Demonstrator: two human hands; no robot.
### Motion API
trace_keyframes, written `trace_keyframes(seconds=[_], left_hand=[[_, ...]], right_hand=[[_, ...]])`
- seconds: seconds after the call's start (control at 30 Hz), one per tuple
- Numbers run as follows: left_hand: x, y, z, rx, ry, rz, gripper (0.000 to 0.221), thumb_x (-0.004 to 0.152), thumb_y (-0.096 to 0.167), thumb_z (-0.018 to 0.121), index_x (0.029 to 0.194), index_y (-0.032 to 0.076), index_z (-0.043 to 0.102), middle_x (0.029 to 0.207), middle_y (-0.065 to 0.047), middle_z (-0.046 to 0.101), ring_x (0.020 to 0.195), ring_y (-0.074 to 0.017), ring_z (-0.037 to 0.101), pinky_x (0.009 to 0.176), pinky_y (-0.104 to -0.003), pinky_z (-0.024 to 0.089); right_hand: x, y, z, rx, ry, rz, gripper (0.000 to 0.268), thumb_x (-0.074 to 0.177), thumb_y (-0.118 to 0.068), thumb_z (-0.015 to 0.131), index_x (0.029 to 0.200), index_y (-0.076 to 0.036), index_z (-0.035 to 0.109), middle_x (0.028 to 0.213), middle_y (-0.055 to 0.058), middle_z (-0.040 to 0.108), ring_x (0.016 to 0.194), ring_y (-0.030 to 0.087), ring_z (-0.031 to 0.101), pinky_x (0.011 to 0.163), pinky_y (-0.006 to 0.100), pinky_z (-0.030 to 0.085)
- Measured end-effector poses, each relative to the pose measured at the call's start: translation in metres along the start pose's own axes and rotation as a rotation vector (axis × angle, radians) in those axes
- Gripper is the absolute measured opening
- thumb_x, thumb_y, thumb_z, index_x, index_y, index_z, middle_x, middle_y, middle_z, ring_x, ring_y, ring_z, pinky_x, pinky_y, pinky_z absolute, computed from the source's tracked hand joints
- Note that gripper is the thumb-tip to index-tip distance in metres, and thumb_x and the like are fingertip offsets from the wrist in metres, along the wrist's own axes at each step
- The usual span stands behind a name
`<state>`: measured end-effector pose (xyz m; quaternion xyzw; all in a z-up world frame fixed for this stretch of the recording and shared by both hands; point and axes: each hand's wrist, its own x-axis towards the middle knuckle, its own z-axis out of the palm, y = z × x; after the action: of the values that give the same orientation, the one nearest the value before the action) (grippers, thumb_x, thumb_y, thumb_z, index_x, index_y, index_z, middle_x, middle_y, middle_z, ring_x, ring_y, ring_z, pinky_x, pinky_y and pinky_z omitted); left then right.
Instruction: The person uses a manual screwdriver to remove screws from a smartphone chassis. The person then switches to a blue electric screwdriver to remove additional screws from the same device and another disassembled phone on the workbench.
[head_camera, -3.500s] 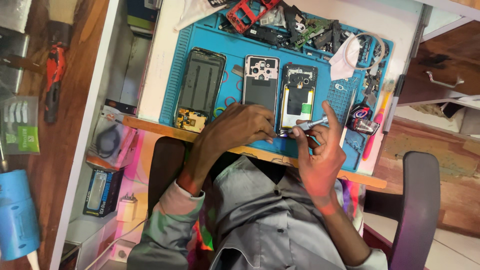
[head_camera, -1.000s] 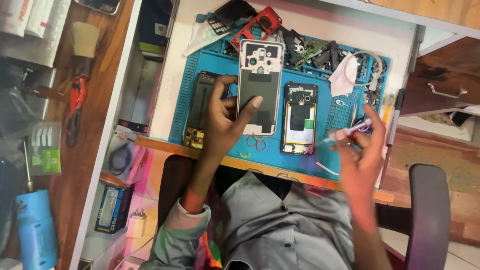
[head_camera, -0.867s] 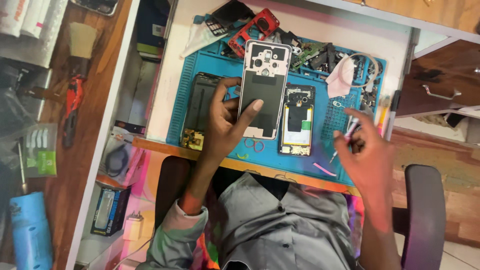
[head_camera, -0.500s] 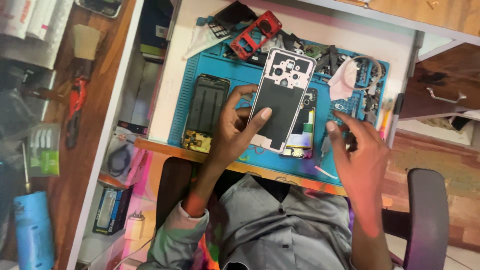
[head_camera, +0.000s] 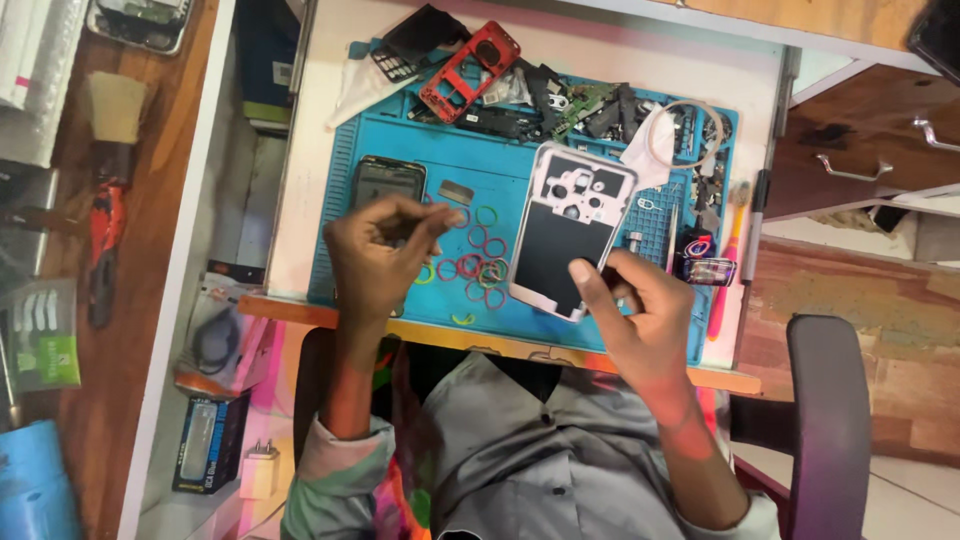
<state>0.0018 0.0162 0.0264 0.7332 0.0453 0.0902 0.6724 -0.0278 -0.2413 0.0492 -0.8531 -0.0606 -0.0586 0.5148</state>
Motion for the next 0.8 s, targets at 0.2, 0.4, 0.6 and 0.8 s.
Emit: trace_keyframes(seconds=[0.2, 0.4, 0.6, 0.8], left_hand=[[-0.004, -0.01, 0.009, 0.155, -0.265, 0.077, 0.01, 0.089, 0.008, 0.079, 0.093, 0.0, 0.076, 0.087, -0.007, 0.08, 0.072, -0.0097, 0.078, 0.061, -0.023, 0.062], [0.0, -0.007, 0.012, 0.19, -0.321, 0.157, 0.031, 0.103, 0.001, 0.057, 0.13, 0.008, 0.07, 0.121, -0.011, 0.078, 0.111, -0.0183, 0.079, 0.092, -0.025, 0.064], [-0.002, -0.005, 0.01, -0.466, -0.457, 0.051, 0.063, 0.107, 0.013, 0.053, 0.163, 0.009, 0.024, 0.171, -0.012, 0.025, 0.151, -0.0229, 0.044, 0.117, -0.038, 0.05], [-0.012, -0.008, 0.033, -0.855, -0.315, -0.238, 0.057, 0.109, 0.021, 0.063, 0.153, -0.009, 0.043, 0.148, -0.028, 0.057, 0.133, -0.03, 0.062, 0.114, -0.043, 0.051]], right_hand=[[0.007, 0.007, -0.016, 0.148, 0.099, 0.159, 0.019, 0.102, -0.019, 0.072, 0.103, 0.001, 0.073, 0.07, -0.011, 0.046, 0.063, -0.002, 0.03, 0.053, 0.021, 0.02], [0.016, 0.015, -0.022, 0.115, 0.142, 0.212, 0.022, 0.103, -0.02, 0.071, 0.103, 0.001, 0.071, 0.07, -0.011, 0.04, 0.064, -0.001, 0.028, 0.053, 0.021, 0.019], [0.037, 0.004, -0.004, 0.286, -0.073, 0.155, 0.025, 0.106, -0.023, 0.068, 0.099, 0.001, 0.069, 0.073, -0.011, 0.041, 0.067, -0.001, 0.031, 0.054, 0.022, 0.023], [0.05, -0.03, 0.037, 0.016, -0.387, 0.102, 0.023, 0.097, -0.024, 0.07, 0.108, -0.005, 0.075, 0.063, 0.002, 0.054, 0.056, 0.004, 0.042, 0.047, 0.026, 0.035]])
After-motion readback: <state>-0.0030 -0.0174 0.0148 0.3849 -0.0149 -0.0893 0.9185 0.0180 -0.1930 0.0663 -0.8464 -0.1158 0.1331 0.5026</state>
